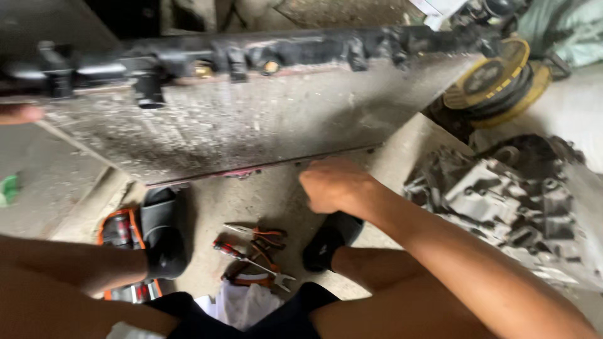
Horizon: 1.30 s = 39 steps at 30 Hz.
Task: The person uses a screwdriver to pry and loosen a plastic cap on a car radiator, then flips the radiator over and continues prying at the tank and fins. The person repositions the radiator and works on the opposite side, prying at the plastic tank and metal fins.
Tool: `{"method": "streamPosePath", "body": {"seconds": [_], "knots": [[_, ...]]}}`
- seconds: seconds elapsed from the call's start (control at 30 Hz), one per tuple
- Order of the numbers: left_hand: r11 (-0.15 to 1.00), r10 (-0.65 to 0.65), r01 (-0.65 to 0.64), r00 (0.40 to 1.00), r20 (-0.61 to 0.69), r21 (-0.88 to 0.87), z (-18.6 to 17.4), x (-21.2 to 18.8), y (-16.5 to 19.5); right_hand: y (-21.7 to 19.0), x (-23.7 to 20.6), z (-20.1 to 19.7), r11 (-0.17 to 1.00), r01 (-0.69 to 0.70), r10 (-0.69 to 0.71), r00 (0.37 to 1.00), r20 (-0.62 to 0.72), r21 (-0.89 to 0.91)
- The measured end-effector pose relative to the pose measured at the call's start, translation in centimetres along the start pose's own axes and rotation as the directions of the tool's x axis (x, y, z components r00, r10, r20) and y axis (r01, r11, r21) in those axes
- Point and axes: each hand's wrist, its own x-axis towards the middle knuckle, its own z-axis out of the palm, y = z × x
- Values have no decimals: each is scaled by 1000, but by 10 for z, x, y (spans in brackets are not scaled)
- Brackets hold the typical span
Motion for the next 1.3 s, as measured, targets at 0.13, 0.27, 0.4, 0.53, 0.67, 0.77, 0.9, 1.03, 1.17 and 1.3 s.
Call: {"method": "streamPosePath", "body": {"seconds": [0.13, 0.27, 0.4, 0.53, 0.67, 0.77, 0.9, 1.03, 1.17, 1.3], "knots": [[999, 49, -50, 999, -14, -20, -27, -19, -2, -9, 78, 32, 995, -96, 96, 995, -13, -4], [999, -42, 44, 998, -41, 32, -52, -41, -10, -65, 144, 74, 994, -91, 94, 994, -48, 67], [982, -186, 187, 981, 44, -17, -74, -62, -18, -167, 156, 126, 968, 69, -85, 995, 57, 240], [997, -44, 43, 999, -13, -58, -92, -62, -24, -252, 133, 162, 911, 262, -155, 933, -325, 317], [983, -156, 160, 987, 40, -96, -102, -70, -28, -294, 126, 173, 950, 310, -274, 865, -421, 20], [981, -153, 155, 988, 29, -118, -103, -77, -31, -301, 128, 175, 950, 308, -307, 875, -374, -60], [980, -152, 154, 988, 21, -125, -103, -79, -33, -291, 127, 158, 950, 270, -232, 946, -225, 158], [978, -189, 191, 982, 23, -82, -106, -77, -32, -263, 120, 100, 956, 173, -185, 982, 27, 236], [984, -159, 161, 987, 40, -70, -108, -77, -27, -187, 75, 22, 975, 223, -209, 932, -298, 16], [973, -216, 222, 972, 90, -62, -109, -74, -21, -83, 9, -50, 990, 50, -121, 778, -616, -131]]}}
